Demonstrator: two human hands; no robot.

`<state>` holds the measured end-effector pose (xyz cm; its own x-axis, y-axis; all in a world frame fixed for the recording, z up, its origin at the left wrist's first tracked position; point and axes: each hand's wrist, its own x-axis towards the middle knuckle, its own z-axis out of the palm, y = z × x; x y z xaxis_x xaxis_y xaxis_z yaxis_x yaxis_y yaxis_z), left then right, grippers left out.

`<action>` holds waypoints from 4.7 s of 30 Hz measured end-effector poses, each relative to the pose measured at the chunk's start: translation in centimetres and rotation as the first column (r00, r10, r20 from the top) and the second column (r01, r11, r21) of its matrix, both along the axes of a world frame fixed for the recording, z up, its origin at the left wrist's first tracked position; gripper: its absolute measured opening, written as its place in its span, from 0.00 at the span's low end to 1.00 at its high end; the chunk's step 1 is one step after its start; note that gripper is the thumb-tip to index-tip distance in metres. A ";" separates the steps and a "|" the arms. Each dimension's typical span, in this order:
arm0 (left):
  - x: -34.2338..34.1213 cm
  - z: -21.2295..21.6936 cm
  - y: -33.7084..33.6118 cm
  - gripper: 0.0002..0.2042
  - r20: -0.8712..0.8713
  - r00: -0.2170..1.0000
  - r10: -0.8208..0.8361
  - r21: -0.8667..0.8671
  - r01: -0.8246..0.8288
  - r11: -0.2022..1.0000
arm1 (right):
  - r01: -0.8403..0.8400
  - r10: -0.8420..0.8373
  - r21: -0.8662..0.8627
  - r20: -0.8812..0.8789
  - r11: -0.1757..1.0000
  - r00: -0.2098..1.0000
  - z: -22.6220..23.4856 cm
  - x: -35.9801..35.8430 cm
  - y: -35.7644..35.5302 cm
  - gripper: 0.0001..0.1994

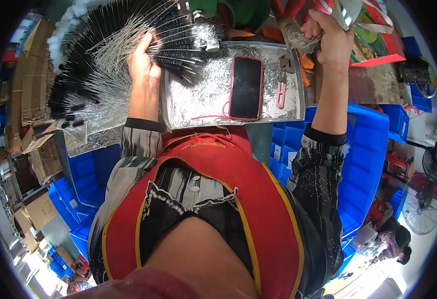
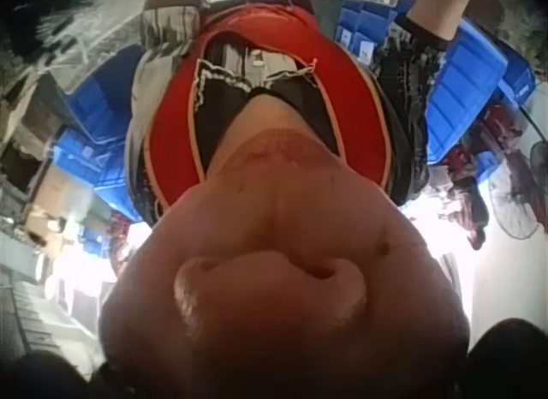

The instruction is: The person trims wire brushes by hand, fanning and rotating the bristles into a cutting machine.

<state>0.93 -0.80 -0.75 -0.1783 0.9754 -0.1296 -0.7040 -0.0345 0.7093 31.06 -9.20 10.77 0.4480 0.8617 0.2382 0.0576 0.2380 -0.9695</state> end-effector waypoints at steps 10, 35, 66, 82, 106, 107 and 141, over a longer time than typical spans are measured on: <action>0.5 0.5 -0.1 0.10 0.000 0.997 0.073 -0.022 -0.073 0.997 | -0.092 0.086 -0.164 -0.045 0.982 0.995 3.5 1.3 0.5 0.13; 2.2 0.2 0.4 0.11 -0.004 0.995 0.101 0.082 -0.100 0.992 | -0.001 0.000 -0.031 -0.032 1.000 0.999 0.8 -0.5 -0.2 0.14; 1.8 0.0 -0.1 0.12 0.057 0.990 0.129 0.059 -0.132 0.989 | -0.037 0.038 0.045 -0.028 0.998 0.999 0.4 0.1 -0.1 0.08; 1.3 0.6 0.2 0.06 -0.041 0.997 0.070 0.013 -0.069 0.998 | 0.018 -0.018 0.090 0.001 0.996 1.000 0.4 -0.4 -0.2 0.11; 1.1 1.2 0.8 0.07 -0.090 0.978 0.190 -0.043 -0.195 0.980 | 0.060 -0.074 0.227 0.054 0.972 0.996 -3.4 -0.3 0.6 0.08; 1.3 1.2 1.1 0.07 -0.087 0.974 0.211 -0.036 -0.214 0.976 | 0.058 -0.074 0.232 0.057 0.971 0.996 -4.3 -0.4 0.9 0.08; -0.5 2.7 0.4 0.14 -0.278 0.920 -0.276 0.065 0.305 0.950 | -0.014 0.016 0.047 -0.034 0.999 0.999 0.8 -0.1 -0.2 0.10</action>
<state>0.48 -0.39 1.96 0.1014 0.9948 -0.0112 -0.4837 0.0592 0.8732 30.95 -9.38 11.52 0.4438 0.8568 0.2626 0.0204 0.2833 -0.9588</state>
